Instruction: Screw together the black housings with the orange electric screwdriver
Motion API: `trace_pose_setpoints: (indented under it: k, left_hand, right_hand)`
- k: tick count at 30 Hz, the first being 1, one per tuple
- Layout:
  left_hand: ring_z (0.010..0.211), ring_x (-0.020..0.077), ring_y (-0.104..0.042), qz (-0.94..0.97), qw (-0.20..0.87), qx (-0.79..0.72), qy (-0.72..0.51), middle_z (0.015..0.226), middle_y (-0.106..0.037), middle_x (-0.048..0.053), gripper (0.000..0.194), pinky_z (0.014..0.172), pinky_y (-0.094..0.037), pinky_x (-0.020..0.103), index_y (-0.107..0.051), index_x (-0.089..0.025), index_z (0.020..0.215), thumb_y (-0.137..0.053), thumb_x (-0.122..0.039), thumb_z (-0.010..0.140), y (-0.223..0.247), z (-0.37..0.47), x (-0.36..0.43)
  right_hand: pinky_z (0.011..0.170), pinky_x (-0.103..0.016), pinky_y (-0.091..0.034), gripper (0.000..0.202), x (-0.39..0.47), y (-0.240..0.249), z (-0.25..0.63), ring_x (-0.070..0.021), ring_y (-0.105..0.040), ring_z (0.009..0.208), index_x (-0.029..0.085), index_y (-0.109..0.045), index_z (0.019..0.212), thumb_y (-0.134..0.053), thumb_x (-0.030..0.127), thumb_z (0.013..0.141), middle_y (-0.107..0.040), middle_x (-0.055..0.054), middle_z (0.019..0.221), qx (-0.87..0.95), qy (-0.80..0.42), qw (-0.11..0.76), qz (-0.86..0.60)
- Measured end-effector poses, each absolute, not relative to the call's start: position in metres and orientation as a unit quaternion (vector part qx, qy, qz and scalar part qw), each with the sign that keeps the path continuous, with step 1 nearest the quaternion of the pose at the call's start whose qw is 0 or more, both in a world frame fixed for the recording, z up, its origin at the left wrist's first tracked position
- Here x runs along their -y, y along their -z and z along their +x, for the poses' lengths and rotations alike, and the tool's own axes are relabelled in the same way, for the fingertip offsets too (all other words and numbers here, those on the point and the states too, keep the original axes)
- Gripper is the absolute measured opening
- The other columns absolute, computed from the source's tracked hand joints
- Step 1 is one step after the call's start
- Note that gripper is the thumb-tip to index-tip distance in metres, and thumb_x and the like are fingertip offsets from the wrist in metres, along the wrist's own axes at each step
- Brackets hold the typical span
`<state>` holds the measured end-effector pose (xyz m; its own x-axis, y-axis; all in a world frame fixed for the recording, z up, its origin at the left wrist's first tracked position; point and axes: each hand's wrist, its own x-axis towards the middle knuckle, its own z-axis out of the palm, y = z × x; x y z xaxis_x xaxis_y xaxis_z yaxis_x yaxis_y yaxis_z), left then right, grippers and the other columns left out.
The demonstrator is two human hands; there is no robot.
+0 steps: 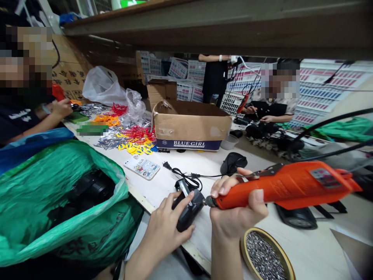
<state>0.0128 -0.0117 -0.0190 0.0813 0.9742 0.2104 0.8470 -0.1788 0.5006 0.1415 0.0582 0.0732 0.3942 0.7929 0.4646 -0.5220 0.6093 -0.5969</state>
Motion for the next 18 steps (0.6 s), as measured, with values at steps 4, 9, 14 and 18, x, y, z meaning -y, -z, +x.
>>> trace_pose_setpoints:
  k: [4, 9, 14, 18]
  left_hand:
    - [0.124, 0.0333, -0.062, 0.727, 0.110, -0.620, -0.273, 0.135, -0.056, 0.009, 0.082, 0.094, -0.061, 0.051, -0.038, -0.042, 0.151, -0.075, -0.032, 0.079, 0.0218, 0.0139, 0.0121]
    - [0.123, 0.0325, -0.062, 0.724, 0.092, -0.613, -0.301, 0.134, -0.056, 0.009, 0.081, 0.095, -0.061, 0.051, -0.039, -0.037, 0.149, -0.076, -0.029, 0.078, 0.0283, 0.0148, 0.0131]
    - [0.124, 0.0318, -0.062, 0.737, 0.081, -0.607, -0.287, 0.136, -0.054, 0.008, 0.086, 0.096, -0.061, 0.051, -0.033, -0.045, 0.154, -0.075, -0.030, 0.080, 0.0270, 0.0143, 0.0161]
    - [0.123, 0.0325, -0.063, 0.738, 0.072, -0.606, -0.290, 0.137, -0.054, 0.009, 0.083, 0.094, -0.062, 0.051, -0.035, -0.046, 0.153, -0.075, -0.032, 0.082, 0.0259, 0.0146, 0.0157]
  right_hand:
    - [0.042, -0.023, -0.041, 0.033, -0.0571, -0.0734, 0.1429, -0.0131, -0.044, 0.038, 0.017, -0.064, 0.095, -0.062, 0.049, 0.087, -0.052, 0.005, 0.049, 0.379, -0.400, 0.814, -0.182]
    - [0.042, -0.024, -0.042, 0.034, -0.0560, -0.0731, 0.1453, -0.0135, -0.044, 0.038, 0.017, -0.062, 0.097, -0.063, 0.049, 0.086, -0.053, 0.005, 0.049, 0.385, -0.404, 0.810, -0.182]
    - [0.042, -0.024, -0.041, 0.032, -0.0568, -0.0730, 0.1437, -0.0136, -0.044, 0.038, 0.017, -0.064, 0.096, -0.062, 0.049, 0.087, -0.052, 0.005, 0.049, 0.384, -0.404, 0.810, -0.180]
    - [0.043, -0.024, -0.041, 0.033, -0.0569, -0.0725, 0.1424, -0.0135, -0.045, 0.039, 0.017, -0.065, 0.097, -0.062, 0.048, 0.087, -0.053, 0.005, 0.049, 0.387, -0.414, 0.805, -0.178]
